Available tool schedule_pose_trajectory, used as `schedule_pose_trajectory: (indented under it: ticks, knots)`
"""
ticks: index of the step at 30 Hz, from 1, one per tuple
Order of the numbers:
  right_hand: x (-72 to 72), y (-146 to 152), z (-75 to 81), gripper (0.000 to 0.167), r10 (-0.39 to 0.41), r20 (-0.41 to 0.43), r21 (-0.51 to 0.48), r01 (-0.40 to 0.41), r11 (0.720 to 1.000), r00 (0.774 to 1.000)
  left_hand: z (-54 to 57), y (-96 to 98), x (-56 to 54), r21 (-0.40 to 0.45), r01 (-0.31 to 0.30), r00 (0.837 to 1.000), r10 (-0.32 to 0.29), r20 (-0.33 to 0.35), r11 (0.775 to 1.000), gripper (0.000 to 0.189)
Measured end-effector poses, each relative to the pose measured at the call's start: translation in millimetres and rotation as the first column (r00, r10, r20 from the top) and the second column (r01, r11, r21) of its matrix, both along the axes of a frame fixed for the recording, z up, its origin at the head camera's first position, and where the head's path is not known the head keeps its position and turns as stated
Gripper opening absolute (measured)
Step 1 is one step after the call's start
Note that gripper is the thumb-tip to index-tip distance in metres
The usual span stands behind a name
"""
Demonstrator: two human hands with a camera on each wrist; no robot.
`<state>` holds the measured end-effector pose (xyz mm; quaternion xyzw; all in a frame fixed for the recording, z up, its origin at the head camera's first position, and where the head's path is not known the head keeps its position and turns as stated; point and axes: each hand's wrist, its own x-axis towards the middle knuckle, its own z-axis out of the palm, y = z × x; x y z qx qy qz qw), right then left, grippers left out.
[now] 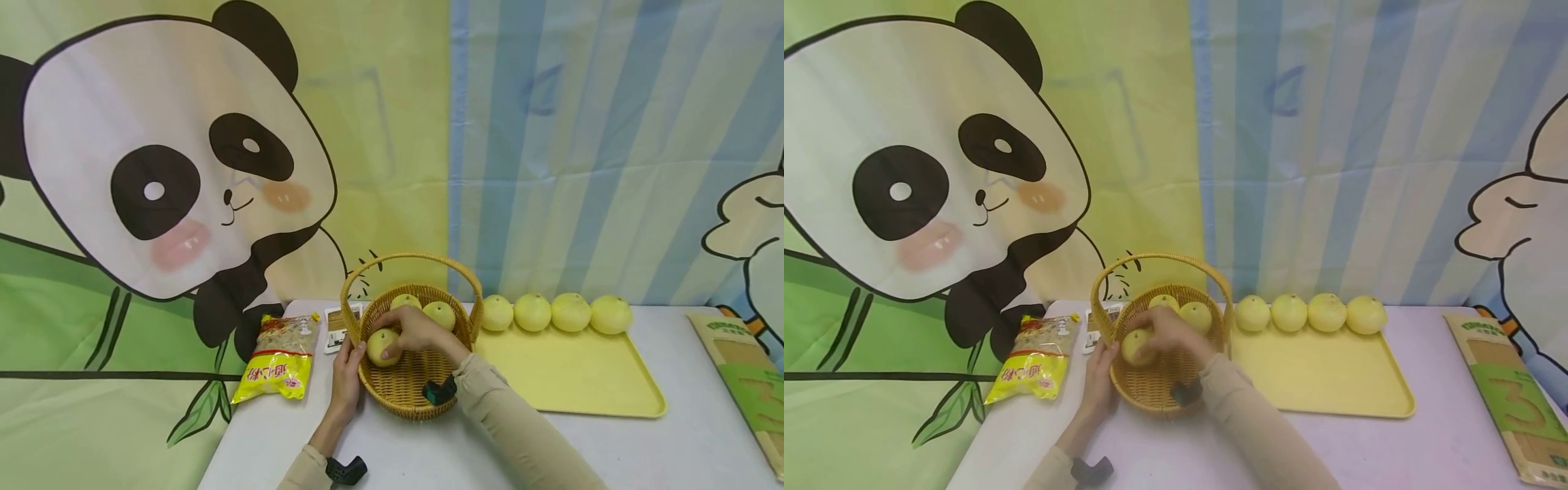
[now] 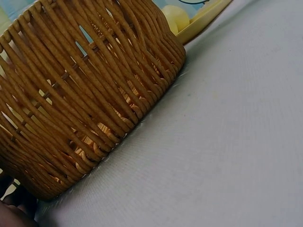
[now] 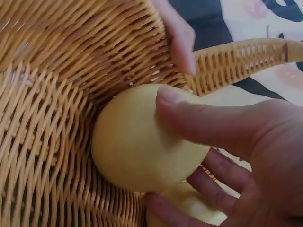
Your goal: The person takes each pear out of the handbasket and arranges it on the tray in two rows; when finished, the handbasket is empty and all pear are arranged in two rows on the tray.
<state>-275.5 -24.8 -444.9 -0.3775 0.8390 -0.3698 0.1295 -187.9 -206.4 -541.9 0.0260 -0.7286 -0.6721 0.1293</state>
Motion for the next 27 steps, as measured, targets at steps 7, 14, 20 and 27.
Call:
schedule_pose_trajectory:
  ticks: [7, 14, 20, 27]
  knots:
    - [-5.7, -5.5, -2.4, 0.054, 0.053, 0.010, 0.057, -0.053, 0.997, 0.999, -1.0, -3.8, 2.2, 0.016, 0.000, 1.000, -0.001, 0.007, 1.000, 0.053]
    - [-7.3, -4.4, -8.3, 0.064, 0.117, 0.087, 0.062, -0.122, 0.991, 0.989, -1.4, -4.0, 4.8, 0.027, -0.004, 1.000, 0.003, 0.016, 1.000, 0.054]
    - [-5.5, -1.8, -8.2, 0.066, 0.154, 0.053, 0.066, -0.157, 0.985, 0.987, 0.3, -1.0, 1.8, 0.024, 0.006, 1.000, -0.006, 0.011, 1.000, 0.056]
    - [-0.5, 4.1, -3.5, 0.065, 0.120, 0.061, -0.010, -0.120, 0.993, 0.991, 3.3, 1.7, 3.4, 0.012, 0.011, 1.000, -0.011, 0.003, 1.000, 0.059]
